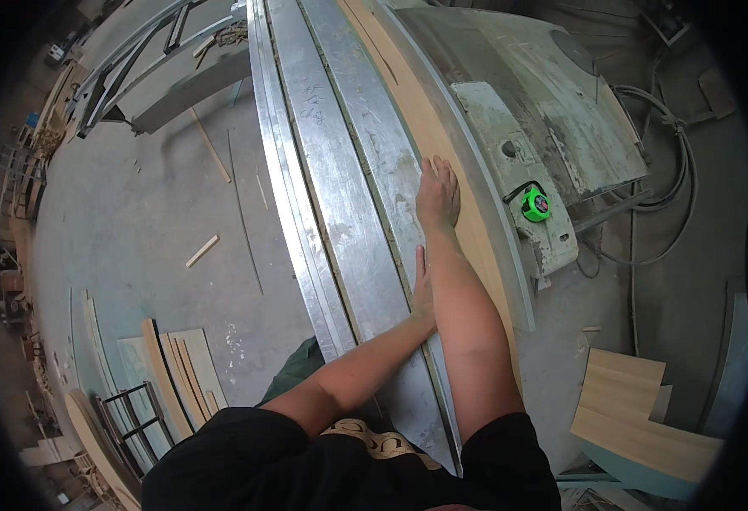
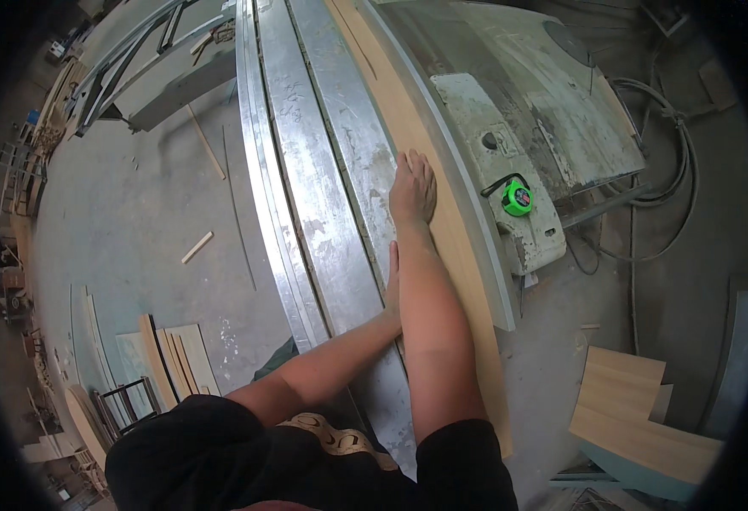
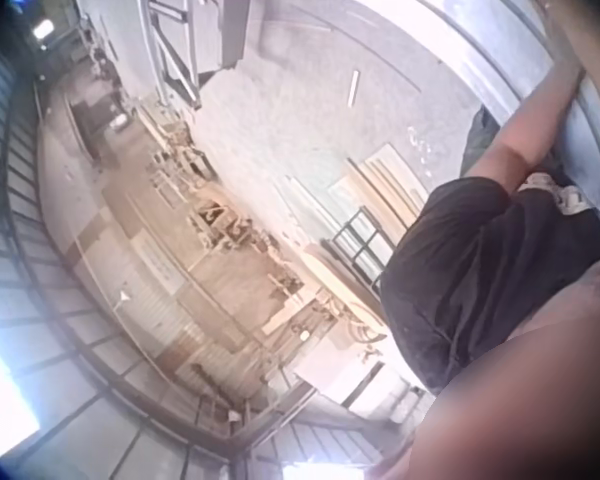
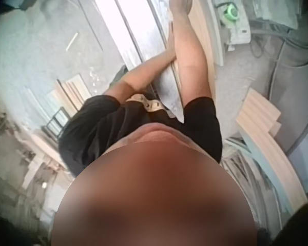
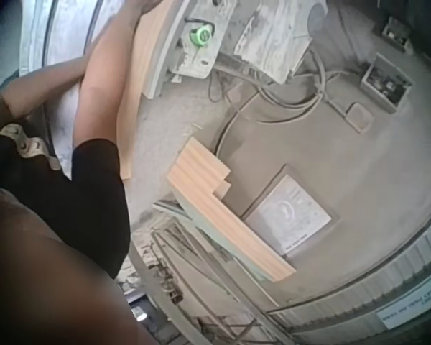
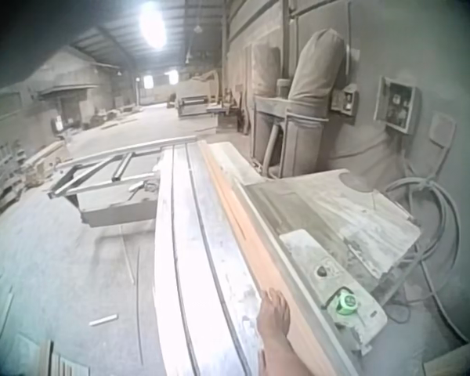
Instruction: Measuring a wood plank with a tape measure and aligning it on a sliding table saw.
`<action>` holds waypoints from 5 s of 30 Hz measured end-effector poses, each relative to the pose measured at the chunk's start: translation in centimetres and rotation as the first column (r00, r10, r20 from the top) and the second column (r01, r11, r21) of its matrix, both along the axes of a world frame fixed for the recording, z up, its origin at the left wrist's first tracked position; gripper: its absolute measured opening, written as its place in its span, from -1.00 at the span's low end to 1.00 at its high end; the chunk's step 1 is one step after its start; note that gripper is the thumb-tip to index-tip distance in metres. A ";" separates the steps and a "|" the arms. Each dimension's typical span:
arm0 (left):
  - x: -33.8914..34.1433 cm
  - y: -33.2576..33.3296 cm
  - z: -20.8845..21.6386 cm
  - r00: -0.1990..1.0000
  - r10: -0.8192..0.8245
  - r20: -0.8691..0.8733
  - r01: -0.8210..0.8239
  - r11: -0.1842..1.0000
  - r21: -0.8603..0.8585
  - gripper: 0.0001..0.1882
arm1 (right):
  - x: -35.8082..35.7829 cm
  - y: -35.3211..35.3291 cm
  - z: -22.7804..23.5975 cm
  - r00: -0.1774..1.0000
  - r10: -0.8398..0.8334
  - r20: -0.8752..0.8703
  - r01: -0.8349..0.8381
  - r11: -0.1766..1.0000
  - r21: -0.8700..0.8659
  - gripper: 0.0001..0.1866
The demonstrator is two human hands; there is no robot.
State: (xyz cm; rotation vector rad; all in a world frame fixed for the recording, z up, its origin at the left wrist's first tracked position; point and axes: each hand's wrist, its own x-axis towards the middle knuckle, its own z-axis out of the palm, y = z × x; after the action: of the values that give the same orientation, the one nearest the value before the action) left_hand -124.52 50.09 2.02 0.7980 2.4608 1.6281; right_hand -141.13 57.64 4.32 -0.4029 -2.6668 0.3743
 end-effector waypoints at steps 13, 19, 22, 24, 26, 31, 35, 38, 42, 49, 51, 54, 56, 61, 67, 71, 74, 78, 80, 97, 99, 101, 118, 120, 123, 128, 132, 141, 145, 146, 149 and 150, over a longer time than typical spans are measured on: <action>-1.8 -0.1 1.1 0.968 0.010 -0.252 -0.132 0.871 -0.473 -0.13 | 12.6 2.0 2.9 0.975 0.119 -0.186 -0.165 0.953 -0.254 -0.56; -3.7 -1.1 1.6 0.946 0.081 -0.313 -0.219 0.874 -0.434 -0.12 | 29.0 0.7 5.7 0.996 0.069 -0.064 -0.083 0.962 -0.262 -0.58; -4.4 -0.9 0.7 0.944 0.072 -0.322 -0.211 0.883 -0.420 -0.11 | 35.4 0.6 5.2 1.000 0.013 0.009 -0.011 0.978 -0.206 -0.57; -4.3 -0.7 0.3 0.949 0.052 -0.311 -0.189 0.882 -0.432 -0.10 | 39.1 0.1 4.6 0.997 -0.043 0.059 0.053 0.983 -0.178 -0.56; -4.2 -0.3 -0.2 0.953 0.015 -0.304 -0.165 0.865 -0.474 -0.10 | 41.6 0.3 3.9 0.997 -0.035 0.070 0.038 0.999 -0.037 -0.51; -5.3 -1.6 -0.2 0.942 -0.066 -0.329 -0.138 0.818 -0.559 -0.21 | 43.2 0.9 -0.2 0.992 -0.094 -0.090 0.095 0.995 0.011 -0.57; -7.3 -1.8 -2.3 0.911 -0.003 -0.412 -0.216 0.848 -0.484 -0.06 | 43.1 -0.1 -0.2 0.973 -0.170 -0.154 0.177 0.984 0.033 -0.60; -6.8 -0.7 -2.5 0.912 -0.026 -0.409 -0.193 0.853 -0.486 -0.04 | 44.0 0.2 -0.1 0.964 -0.200 -0.175 0.210 0.977 0.042 -0.61; -7.6 -0.6 -2.5 0.909 -0.028 -0.417 -0.207 0.836 -0.508 -0.04 | 43.9 0.7 -0.3 0.965 -0.191 -0.182 0.200 0.979 0.036 -0.62; -10.3 -1.6 -2.0 0.893 -0.037 -0.448 -0.241 0.803 -0.546 -0.07 | 42.6 1.0 0.0 0.968 -0.139 -0.209 0.147 0.989 0.025 -0.62; -10.5 -2.5 -1.4 0.947 -0.064 -0.314 -0.140 0.799 -0.584 -0.24 | 42.5 0.4 0.0 0.973 -0.112 -0.204 0.108 0.994 -0.030 -0.62; -6.8 -1.3 -1.5 0.901 0.069 -0.428 -0.260 0.877 -0.405 -0.30 | 42.9 0.6 -0.4 0.981 -0.089 -0.175 0.081 0.995 -0.049 -0.61; -4.9 -0.1 -0.5 0.939 0.018 -0.344 -0.174 0.887 -0.429 -0.22 | 44.1 1.2 -0.8 0.988 -0.084 -0.132 0.083 0.997 -0.010 -0.58; -4.8 -1.3 0.6 0.950 0.050 -0.310 -0.209 0.839 -0.503 -0.09 | 42.9 -0.3 -0.4 0.995 -0.099 0.007 0.099 0.994 0.045 -0.53; -5.3 -1.1 0.1 0.939 0.114 -0.323 -0.259 0.853 -0.454 -0.07 | 42.2 0.1 -1.0 0.995 -0.092 0.028 0.090 0.992 0.084 -0.53; -2.6 -0.5 -0.7 0.927 0.190 -0.323 -0.308 0.876 -0.370 -0.11 | 41.3 0.5 -2.0 0.997 -0.078 0.021 0.077 0.994 0.074 -0.53; 2.6 -0.8 -1.5 0.944 0.217 -0.247 -0.287 0.911 -0.298 -0.16 | 39.6 0.2 -1.9 0.997 -0.073 0.041 0.071 0.997 0.036 -0.55; 14.4 -2.4 -0.8 0.982 0.125 -0.143 -0.150 0.973 -0.176 -0.25 | 38.7 1.3 -1.6 0.995 -0.086 0.050 0.084 0.996 0.037 -0.56; 20.0 -4.2 0.6 0.995 0.050 -0.085 -0.070 0.967 -0.243 -0.25 | 38.1 1.4 -1.9 0.995 -0.086 0.045 0.085 0.996 0.031 -0.57; 31.0 -0.3 -2.9 0.734 -0.241 0.635 -0.097 0.889 0.448 -0.26 | 31.1 -0.2 -2.5 0.998 -0.033 0.048 0.036 0.998 -0.042 -0.56; 30.8 0.0 -2.4 0.988 -0.125 -0.085 0.088 0.932 -0.350 -0.35 | 31.3 0.8 -3.3 0.997 -0.060 0.054 0.062 0.998 -0.030 -0.56; 30.2 0.4 -2.5 0.991 -0.124 -0.056 0.100 0.942 -0.319 -0.33 | 30.8 1.2 -3.7 0.996 -0.064 0.067 0.066 0.997 -0.031 -0.56; 23.9 1.0 -1.0 0.853 -0.243 -0.462 -0.279 0.535 -0.797 0.09 | 24.5 0.8 -5.2 0.999 -0.043 0.007 0.044 0.998 -0.048 -0.56; 22.9 1.2 -1.4 0.698 -0.410 -0.587 -0.543 0.231 -0.807 0.09 | 23.3 0.8 -4.9 0.999 -0.044 0.008 0.044 0.998 -0.034 -0.55; 21.9 1.5 -2.6 0.445 -0.713 -0.542 -0.859 -0.170 -0.482 0.07 | 22.3 0.9 -4.8 0.999 -0.050 0.000 0.050 0.998 -0.028 -0.55; 18.7 0.6 -5.0 0.438 -0.756 -0.487 -0.797 -0.075 -0.600 -0.21 | 19.6 0.1 -3.7 1.000 -0.016 -0.025 0.013 0.994 -0.106 -0.55; 18.9 1.4 -1.4 0.942 -0.275 -0.193 0.116 0.805 -0.582 -0.17 | 20.4 3.3 -5.5 0.999 -0.027 -0.034 0.022 0.990 -0.138 -0.54; 14.5 0.0 0.9 0.955 -0.066 -0.288 -0.089 0.865 -0.494 0.19 | 28.6 8.7 5.8 0.957 0.282 -0.062 -0.289 0.926 -0.245 -0.59; 13.6 0.4 0.5 0.953 -0.088 -0.290 -0.074 0.859 -0.506 0.24 | 34.1 13.4 8.3 0.931 0.342 0.130 -0.342 0.939 -0.022 -0.60; 13.4 0.6 0.6 0.956 -0.096 -0.279 -0.064 0.855 -0.515 0.24 | 35.6 14.1 8.5 0.913 0.354 0.200 -0.370 0.928 0.047 -0.58; 12.4 0.5 0.3 0.963 -0.089 -0.254 -0.066 0.837 -0.543 0.25 | 36.5 15.0 9.2 0.880 0.420 0.220 -0.455 0.880 0.138 -0.57; 11.9 0.2 0.1 0.957 -0.081 -0.280 -0.084 0.843 -0.531 0.24 | 36.4 14.8 9.6 0.857 0.474 0.202 -0.510 0.836 0.201 -0.55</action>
State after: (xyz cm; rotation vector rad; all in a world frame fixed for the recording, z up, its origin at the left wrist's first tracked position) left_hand -112.63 50.34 2.16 0.9877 2.8955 0.7601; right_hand -104.71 72.42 13.88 0.3655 -2.8879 0.1531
